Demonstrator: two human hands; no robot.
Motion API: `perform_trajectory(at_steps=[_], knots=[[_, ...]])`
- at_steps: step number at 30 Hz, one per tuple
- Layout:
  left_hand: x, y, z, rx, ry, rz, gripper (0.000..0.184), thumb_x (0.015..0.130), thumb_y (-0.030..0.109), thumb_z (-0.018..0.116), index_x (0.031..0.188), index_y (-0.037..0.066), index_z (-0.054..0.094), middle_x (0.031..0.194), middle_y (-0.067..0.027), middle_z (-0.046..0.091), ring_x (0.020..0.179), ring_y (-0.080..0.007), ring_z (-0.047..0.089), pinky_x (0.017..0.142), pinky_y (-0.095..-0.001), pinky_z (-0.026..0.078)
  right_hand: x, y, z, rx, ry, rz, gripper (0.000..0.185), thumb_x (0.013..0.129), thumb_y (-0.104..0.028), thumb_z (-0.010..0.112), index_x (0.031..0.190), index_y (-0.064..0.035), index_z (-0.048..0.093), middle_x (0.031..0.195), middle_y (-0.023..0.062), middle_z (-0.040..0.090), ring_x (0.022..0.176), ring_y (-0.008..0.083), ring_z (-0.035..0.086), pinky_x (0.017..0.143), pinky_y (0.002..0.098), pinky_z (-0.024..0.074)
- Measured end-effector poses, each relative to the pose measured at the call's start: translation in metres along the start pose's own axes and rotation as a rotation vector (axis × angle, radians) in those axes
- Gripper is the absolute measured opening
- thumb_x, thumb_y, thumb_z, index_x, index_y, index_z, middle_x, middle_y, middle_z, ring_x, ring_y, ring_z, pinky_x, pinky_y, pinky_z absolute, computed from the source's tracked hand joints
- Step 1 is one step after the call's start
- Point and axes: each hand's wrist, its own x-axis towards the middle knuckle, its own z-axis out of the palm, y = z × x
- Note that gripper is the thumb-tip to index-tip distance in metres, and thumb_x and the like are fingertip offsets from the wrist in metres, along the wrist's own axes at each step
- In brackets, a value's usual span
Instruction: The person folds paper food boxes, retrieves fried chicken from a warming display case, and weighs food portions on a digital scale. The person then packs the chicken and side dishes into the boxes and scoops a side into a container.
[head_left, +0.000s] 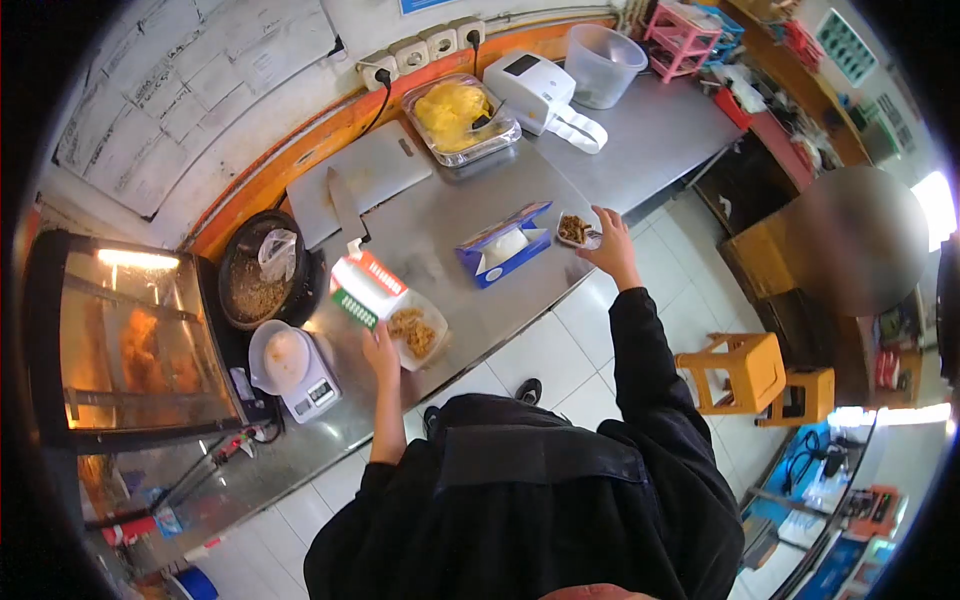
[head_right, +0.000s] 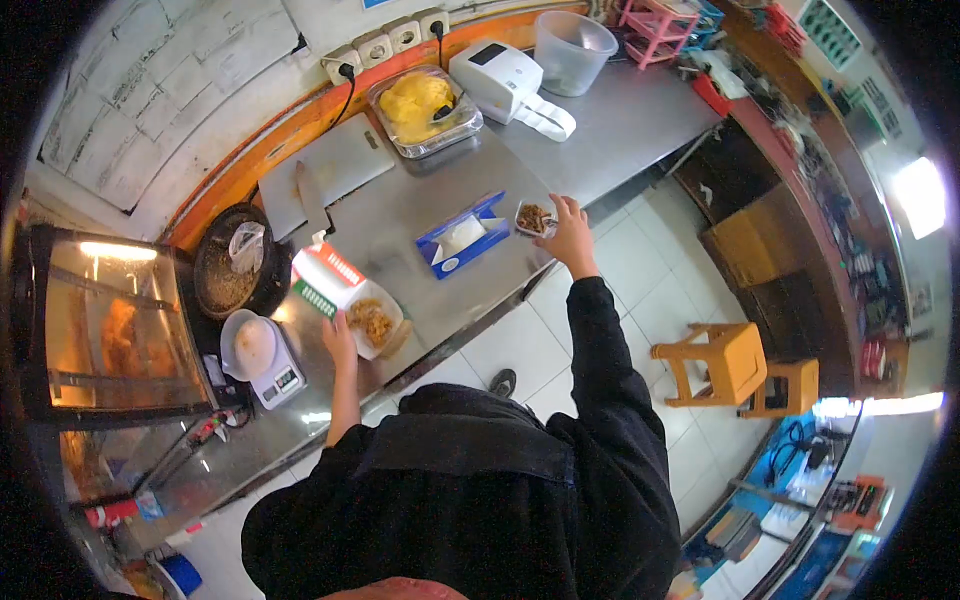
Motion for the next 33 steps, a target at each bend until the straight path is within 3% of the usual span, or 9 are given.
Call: perform_trajectory(at_steps=[5,10,12,16,18,20,24,27,33], knots=[[0.026,0.03,0.061,-0.113,0.284,-0.036,0.048,0.086,0.025,0.06,0.117,-0.007,0.043,0.114,-0.0241,0.049,0.101,-0.0303,0.049,0.089,-0.0374,0.039,0.047,0.044,0.027,0.037,-0.466,-0.14,0.092,0.05,-0.021,0.082,0.131,-0.0184,0.04,0.119,0.0145,0.053,0.11,0.0358,0.049,0.09,0.0448,0.045],[0.002,0.141,0.099,0.302,0.312,0.477,0.075,0.072,0.025,0.072,0.129,-0.003,0.031,0.126,-0.0238,0.037,0.122,-0.0395,0.034,0.103,-0.047,0.025,0.06,0.053,0.036,0.203,-0.466,-0.229,0.084,0.052,-0.023,0.08,0.125,-0.0097,0.041,0.114,0.0162,0.053,0.108,0.0355,0.049,0.09,0.0431,0.0441],[0.0,0.158,0.122,0.234,0.307,0.436,0.077,0.072,0.024,0.072,0.13,-0.003,0.029,0.129,-0.0235,0.034,0.127,-0.0397,0.03,0.104,-0.0485,0.024,0.062,0.041,0.024,0.183,-0.445,-0.271,0.083,0.053,-0.024,0.079,0.125,-0.0062,0.04,0.112,0.0162,0.052,0.108,0.0353,0.048,0.09,0.0419,0.0437],[0.013,0.168,0.151,0.164,-0.167,0.395,0.077,0.071,0.021,0.074,0.13,0.0,0.03,0.125,-0.0194,0.041,0.121,-0.0344,0.038,0.103,-0.0442,0.029,0.065,0.044,0.042,0.222,-0.425,-0.335,0.081,0.054,-0.025,0.078,0.123,-0.0043,0.041,0.111,0.0156,0.051,0.108,0.035,0.047,0.09,0.0416,0.0432],[0.027,0.165,0.174,-0.443,-0.115,-0.052,0.083,0.069,0.019,0.078,0.132,0.001,0.028,0.122,-0.0193,0.042,0.119,-0.0313,0.04,0.102,-0.041,0.032,0.078,0.053,0.042,0.242,-0.554,-0.303,0.08,0.055,-0.025,0.077,0.123,-0.0043,0.042,0.112,0.0155,0.05,0.107,0.0347,0.048,0.089,0.042,0.0434],[0.041,0.158,0.194,-0.428,0.092,-0.013,0.075,0.069,0.017,0.079,0.126,0.002,0.033,0.115,-0.0173,0.045,0.106,-0.0268,0.049,0.089,-0.0376,0.041,0.094,0.054,0.025,0.275,-0.634,-0.323,0.076,0.055,-0.022,0.077,0.122,-0.0057,0.044,0.112,0.0147,0.05,0.106,0.0347,0.048,0.089,0.042,0.0437],[0.047,0.135,0.211,0.335,0.741,0.47,0.045,0.073,0.011,0.075,0.104,0.004,0.043,0.096,-0.013,0.048,0.07,-0.0223,0.05,0.062,-0.033,0.042,0.121,0.052,0.005,0.328,-0.667,-0.504,0.073,0.054,-0.017,0.076,0.12,-0.0081,0.047,0.113,0.0138,0.051,0.105,0.0339,0.049,0.089,0.0403,0.0449],[0.025,0.149,0.214,0.264,0.224,0.125,0.023,0.074,0.009,0.069,0.091,0.007,0.054,0.09,-0.0133,0.054,0.083,-0.0293,0.054,0.07,-0.0374,0.044,0.134,0.03,-0.002,0.429,-0.919,-0.648,0.074,0.055,-0.016,0.076,0.122,-0.0067,0.045,0.114,0.014,0.051,0.106,0.034,0.052,0.09,0.0397,0.0442],[0.001,0.171,0.209,0.34,0.109,0.274,0.053,0.064,0.012,0.072,0.112,0.009,0.051,0.111,-0.0161,0.052,0.106,-0.0352,0.05,0.09,-0.0414,0.041,0.13,-0.038,0.037,0.919,-1.114,-0.832,0.075,0.058,-0.018,0.078,0.123,-0.0078,0.045,0.111,0.0133,0.053,0.109,0.0293,0.051,0.095,0.0373,0.0407]])
